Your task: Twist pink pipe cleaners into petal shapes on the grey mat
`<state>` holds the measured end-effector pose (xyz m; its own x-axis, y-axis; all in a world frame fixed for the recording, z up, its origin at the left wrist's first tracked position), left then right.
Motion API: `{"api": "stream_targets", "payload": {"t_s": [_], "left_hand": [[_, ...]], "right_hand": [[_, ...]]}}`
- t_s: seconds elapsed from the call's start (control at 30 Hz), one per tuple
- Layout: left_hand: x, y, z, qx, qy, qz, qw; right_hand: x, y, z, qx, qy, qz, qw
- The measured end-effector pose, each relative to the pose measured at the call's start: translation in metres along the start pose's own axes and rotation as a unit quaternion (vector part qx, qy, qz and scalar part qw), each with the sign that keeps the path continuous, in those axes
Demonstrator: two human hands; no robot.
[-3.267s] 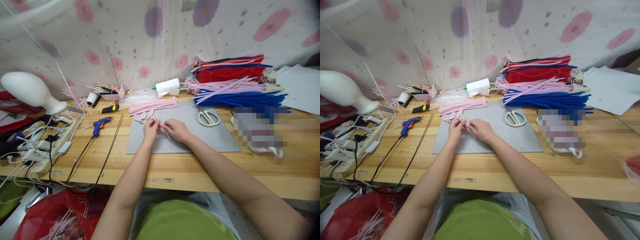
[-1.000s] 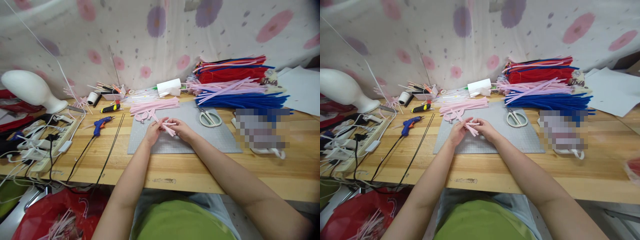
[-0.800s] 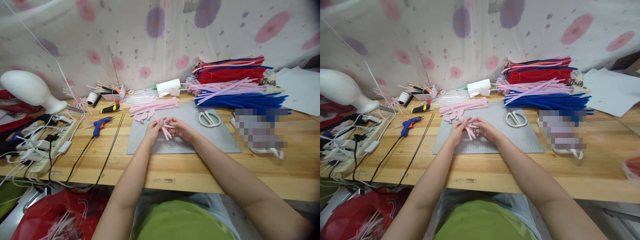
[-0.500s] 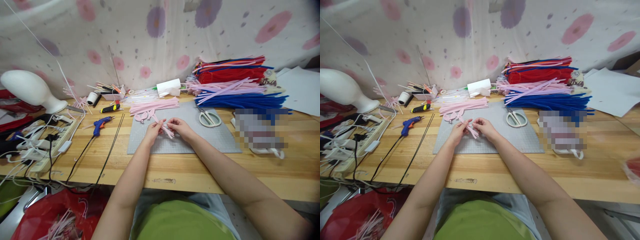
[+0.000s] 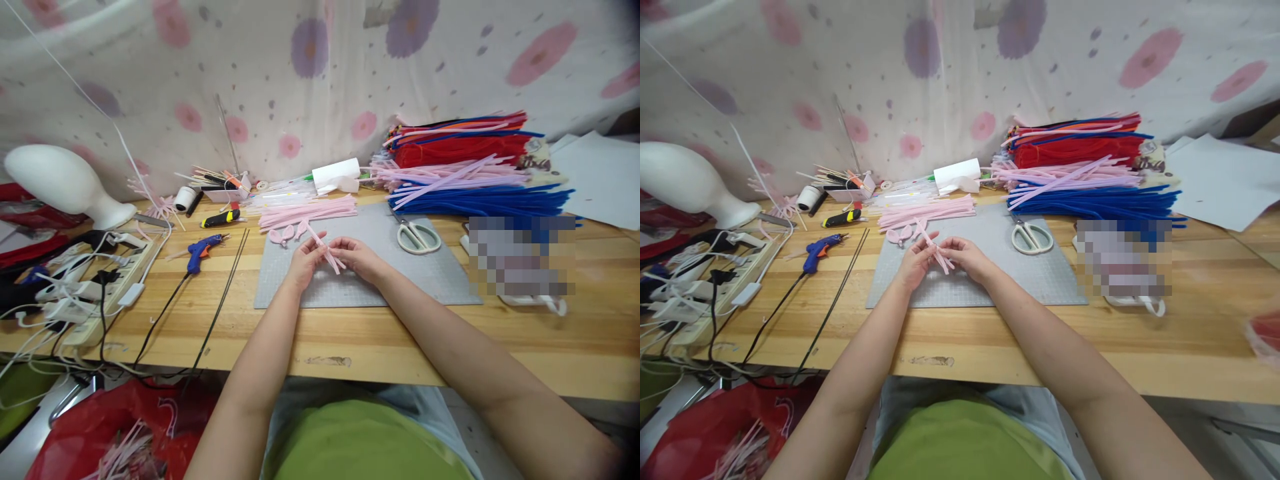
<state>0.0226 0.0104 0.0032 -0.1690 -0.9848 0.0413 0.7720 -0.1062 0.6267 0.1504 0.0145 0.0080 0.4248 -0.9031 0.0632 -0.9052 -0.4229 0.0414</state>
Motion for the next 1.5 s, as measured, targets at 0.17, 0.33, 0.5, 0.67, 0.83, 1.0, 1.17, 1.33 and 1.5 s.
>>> {"api": "stream_targets", "payload": {"t_s": [0.17, 0.33, 0.5, 0.67, 0.83, 1.0, 1.17, 1.33, 1.5], "left_hand": [[-0.003, -0.001, 0.0, -0.027, 0.029, 0.034, 0.999], [-0.005, -0.005, -0.002, -0.112, 0.077, 0.112, 0.984], [-0.003, -0.003, -0.001, -0.115, 0.098, 0.151, 0.977], [0.0, 0.0, 0.002, -0.051, 0.004, 0.091, 0.995], [0.003, 0.002, 0.005, -0.064, -0.025, 0.055, 0.996], [0.002, 0.005, 0.003, -0.099, 0.02, 0.092, 0.991], [-0.001, 0.005, -0.005, -0.166, 0.067, 0.061, 0.982], [-0.002, 0.011, -0.015, -0.186, 0.036, 0.034, 0.981], [0.003, 0.021, -0.013, -0.176, -0.001, 0.035, 0.984]], "right_hand": [[-0.003, -0.008, -0.001, 0.035, -0.052, 0.103, 0.993], [-0.003, -0.008, -0.003, 0.089, -0.07, 0.133, 0.985], [-0.003, -0.006, 0.001, 0.179, -0.065, 0.131, 0.973], [-0.004, -0.006, 0.007, 0.278, -0.067, 0.113, 0.951], [-0.006, -0.01, 0.012, 0.262, -0.063, 0.119, 0.956], [-0.003, -0.008, 0.006, 0.31, -0.066, 0.056, 0.947], [-0.003, -0.013, -0.015, 0.281, -0.12, 0.128, 0.944], [-0.014, -0.019, -0.013, 0.253, -0.106, 0.176, 0.945], [-0.02, -0.02, -0.011, 0.207, -0.088, 0.184, 0.957]]}}
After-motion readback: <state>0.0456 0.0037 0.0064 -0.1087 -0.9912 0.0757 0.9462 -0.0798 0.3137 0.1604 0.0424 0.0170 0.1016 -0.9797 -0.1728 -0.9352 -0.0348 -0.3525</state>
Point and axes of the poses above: each hand's wrist, its own x-axis away from the middle knuckle, its own y-axis out of the palm, z = x × y, the point moved 2 cm from there along -x, towards the middle knuckle, and after that the axes turned 14 degrees about x, right-handed, at the moved point
